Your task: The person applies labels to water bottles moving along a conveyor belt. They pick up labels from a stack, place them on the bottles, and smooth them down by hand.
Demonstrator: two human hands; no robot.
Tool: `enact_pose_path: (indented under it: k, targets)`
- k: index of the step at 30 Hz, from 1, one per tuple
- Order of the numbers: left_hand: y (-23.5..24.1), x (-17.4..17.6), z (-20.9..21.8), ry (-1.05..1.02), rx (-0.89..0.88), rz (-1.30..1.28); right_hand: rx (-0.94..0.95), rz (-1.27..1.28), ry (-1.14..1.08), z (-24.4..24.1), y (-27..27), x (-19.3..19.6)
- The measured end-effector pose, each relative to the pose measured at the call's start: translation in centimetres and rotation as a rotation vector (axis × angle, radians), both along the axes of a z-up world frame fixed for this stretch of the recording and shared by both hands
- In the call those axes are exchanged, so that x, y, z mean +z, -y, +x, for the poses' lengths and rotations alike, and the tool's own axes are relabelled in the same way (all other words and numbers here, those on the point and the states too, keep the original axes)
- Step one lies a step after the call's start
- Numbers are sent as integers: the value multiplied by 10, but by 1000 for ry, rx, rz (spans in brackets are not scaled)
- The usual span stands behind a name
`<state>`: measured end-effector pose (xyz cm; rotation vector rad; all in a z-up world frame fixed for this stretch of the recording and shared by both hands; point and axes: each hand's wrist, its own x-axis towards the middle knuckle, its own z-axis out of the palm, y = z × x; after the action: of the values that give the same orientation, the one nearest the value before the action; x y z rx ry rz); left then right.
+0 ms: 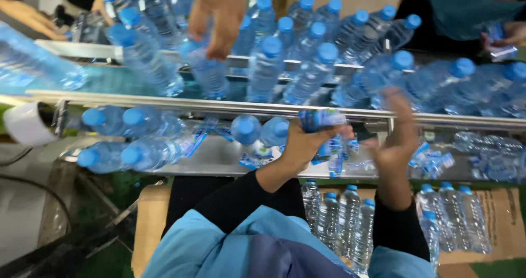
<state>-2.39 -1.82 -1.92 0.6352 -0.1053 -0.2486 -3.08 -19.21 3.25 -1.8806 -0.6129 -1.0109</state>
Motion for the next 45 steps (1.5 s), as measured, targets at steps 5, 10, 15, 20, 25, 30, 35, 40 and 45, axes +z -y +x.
enact_pose_path:
  k: [5,10,15,20,25,30,35,40,45]
  targets:
    - [-2,-68,17,-131,85,185,332,397,-591,-1,-22,-35]
    - [-37,-13,8,-352,16,80,635,556,-530,49,-35,19]
    - [-52,-20,12,-322,48,-136,-56,-413,-126,121,-55,46]
    - [-72,-3,7,-198,111,-153,-157,-473,118,125,-61,30]
    - [-73,26,5,-141,95,-64,-251,-374,-116,88,-53,-3]
    - [-58,28,6,-112,93,26,-353,-364,-376,54,-44,-5]
    - [-41,-38,22,-213,141,187,-129,-150,-273,11,-69,36]
    - [-54,-19,12,-316,116,167,455,391,-569,25,-89,23]
    - [-86,0,16,-375,253,111,318,275,-378,79,-83,40]
